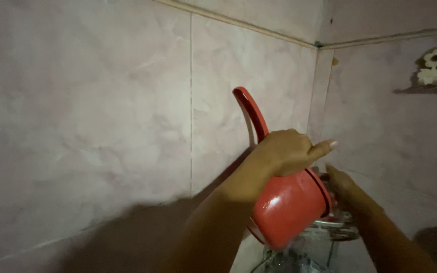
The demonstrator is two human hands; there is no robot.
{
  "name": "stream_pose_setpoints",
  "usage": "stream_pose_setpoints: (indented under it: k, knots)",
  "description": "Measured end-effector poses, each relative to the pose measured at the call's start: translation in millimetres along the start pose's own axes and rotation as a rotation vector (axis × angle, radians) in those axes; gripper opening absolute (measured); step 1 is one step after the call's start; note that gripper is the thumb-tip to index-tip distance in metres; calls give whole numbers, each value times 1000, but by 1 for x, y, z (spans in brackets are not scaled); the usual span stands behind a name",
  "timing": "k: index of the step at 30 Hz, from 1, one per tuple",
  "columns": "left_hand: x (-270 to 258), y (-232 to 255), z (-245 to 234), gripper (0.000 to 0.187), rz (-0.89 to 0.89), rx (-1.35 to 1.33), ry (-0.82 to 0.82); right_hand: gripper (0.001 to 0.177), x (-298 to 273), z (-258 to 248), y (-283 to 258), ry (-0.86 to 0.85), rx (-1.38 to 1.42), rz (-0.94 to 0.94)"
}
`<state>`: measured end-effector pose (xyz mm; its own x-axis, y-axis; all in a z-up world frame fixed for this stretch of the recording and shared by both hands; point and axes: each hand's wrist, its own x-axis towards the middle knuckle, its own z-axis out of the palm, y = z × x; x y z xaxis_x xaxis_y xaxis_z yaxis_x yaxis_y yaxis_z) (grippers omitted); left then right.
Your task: The person pours water from a red plastic jug into a small white cup and rinses their hands. They then use a wall-mounted soap dispenser to apply soap, rub their hands together, and rinse again using the cup and jug. Finally, they place the cup and jug back on a corner shelf.
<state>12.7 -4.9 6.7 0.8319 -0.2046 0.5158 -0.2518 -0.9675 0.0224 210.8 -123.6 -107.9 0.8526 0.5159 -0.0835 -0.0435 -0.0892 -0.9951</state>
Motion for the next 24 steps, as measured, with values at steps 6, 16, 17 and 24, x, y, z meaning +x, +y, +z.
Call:
stream_pose_setpoints:
  k: [6,16,17,24]
  knots:
    - [1,0,-1,98,-23,-16,-35,69,3,-3,4,-46,-22,10]
    - [-2,0,1,103,-49,-47,9,82,-19,-17,3,9,83,-108]
    - [-2,0,0,101,-36,-64,23,84,-25,-14,-3,10,73,-143]
    - [-6,5,-4,99,-16,-99,60,101,-82,-10,-61,50,169,-330]
